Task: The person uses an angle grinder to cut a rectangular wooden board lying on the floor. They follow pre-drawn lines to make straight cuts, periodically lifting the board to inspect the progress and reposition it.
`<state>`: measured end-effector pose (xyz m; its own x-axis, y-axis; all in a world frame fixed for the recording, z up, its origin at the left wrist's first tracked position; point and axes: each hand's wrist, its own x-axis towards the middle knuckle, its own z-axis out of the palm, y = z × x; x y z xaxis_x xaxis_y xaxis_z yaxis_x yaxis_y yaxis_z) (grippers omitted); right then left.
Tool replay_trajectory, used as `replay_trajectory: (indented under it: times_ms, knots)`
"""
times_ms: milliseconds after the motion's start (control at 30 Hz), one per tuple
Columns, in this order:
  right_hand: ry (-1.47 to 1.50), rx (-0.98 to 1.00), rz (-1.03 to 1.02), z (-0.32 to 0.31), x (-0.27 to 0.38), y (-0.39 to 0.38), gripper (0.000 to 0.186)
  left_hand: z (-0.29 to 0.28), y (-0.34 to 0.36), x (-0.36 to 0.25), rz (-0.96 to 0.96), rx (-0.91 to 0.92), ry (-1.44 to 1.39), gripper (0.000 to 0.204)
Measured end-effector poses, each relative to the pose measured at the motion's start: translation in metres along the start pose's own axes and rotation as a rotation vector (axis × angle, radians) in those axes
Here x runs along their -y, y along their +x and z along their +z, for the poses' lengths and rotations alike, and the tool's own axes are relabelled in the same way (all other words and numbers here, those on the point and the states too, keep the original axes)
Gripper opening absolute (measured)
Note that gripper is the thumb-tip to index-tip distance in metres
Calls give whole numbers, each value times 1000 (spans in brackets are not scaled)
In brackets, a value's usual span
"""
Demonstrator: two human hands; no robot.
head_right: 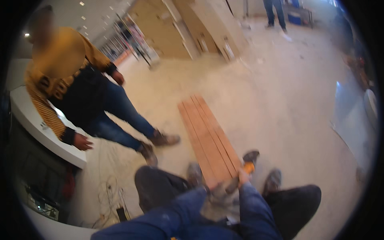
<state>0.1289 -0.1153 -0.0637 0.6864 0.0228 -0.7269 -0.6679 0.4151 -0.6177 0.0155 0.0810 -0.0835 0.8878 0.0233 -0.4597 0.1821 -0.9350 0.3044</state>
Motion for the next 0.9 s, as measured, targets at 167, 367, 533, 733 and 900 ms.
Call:
replay_trajectory:
  times_ms: [167, 367, 533, 733, 900]
  knots:
    - [-41, -210, 17, 18, 27, -20, 37, -19, 25, 29, 66, 6, 109, 32]
    - [-169, -330, 79, 15, 47, -48, 63, -10, 20, 23, -429, -81, -594, 41]
    - [-205, -262, 81, 5, 45, -37, 60, -26, 20, 19, -598, -76, -598, 53]
    - [-169, -159, 72, -7, 52, -29, 52, -41, 20, 6, -795, -214, -1088, 72]
    - [-315, -74, 20, 4, 78, -14, 53, -36, 30, 4, -1019, -260, -985, 92]
